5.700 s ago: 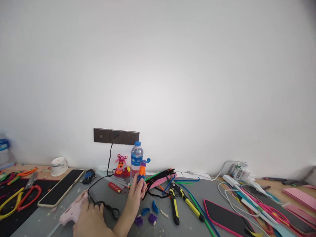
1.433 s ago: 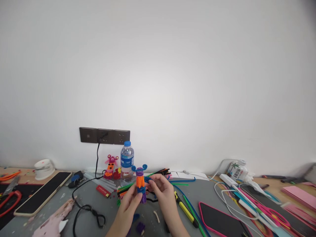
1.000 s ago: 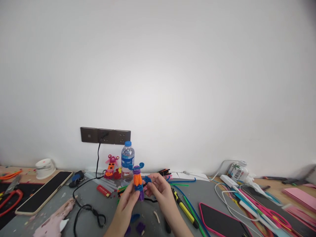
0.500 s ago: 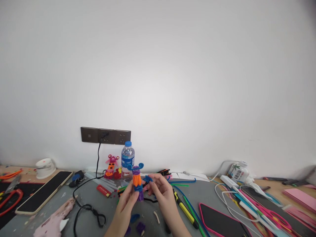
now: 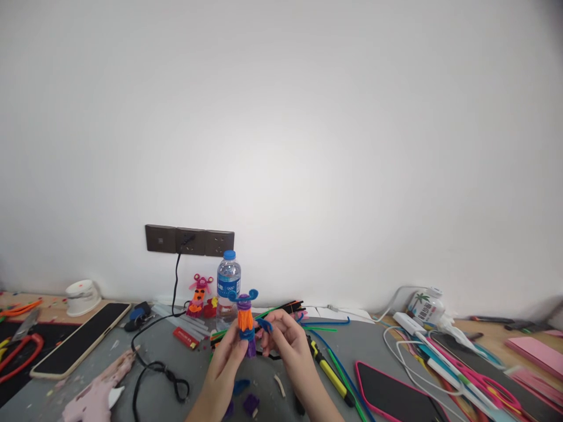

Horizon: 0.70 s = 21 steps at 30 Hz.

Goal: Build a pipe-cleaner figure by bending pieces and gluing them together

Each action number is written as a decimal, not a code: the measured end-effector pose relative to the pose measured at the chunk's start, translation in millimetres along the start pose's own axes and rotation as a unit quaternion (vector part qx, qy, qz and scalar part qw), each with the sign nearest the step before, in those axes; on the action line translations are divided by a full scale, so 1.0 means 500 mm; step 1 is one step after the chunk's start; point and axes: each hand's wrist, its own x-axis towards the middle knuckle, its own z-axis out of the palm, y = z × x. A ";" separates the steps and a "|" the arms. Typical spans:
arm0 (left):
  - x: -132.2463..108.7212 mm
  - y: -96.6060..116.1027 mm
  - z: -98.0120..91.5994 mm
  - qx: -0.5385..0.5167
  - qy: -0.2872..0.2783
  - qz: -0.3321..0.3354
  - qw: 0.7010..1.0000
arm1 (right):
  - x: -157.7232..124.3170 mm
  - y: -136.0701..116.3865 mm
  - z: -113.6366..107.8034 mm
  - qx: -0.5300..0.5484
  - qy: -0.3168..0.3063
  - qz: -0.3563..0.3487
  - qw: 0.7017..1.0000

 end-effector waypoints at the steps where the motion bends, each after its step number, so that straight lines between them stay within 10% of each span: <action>1: 0.000 -0.005 -0.003 0.011 0.012 -0.009 1.000 | 0.000 0.001 -0.001 0.004 -0.001 0.007 1.000; 21: 0.009 0.028 -0.005 0.065 -0.072 0.033 0.995 | 0.001 0.012 0.000 0.051 -0.006 0.058 0.997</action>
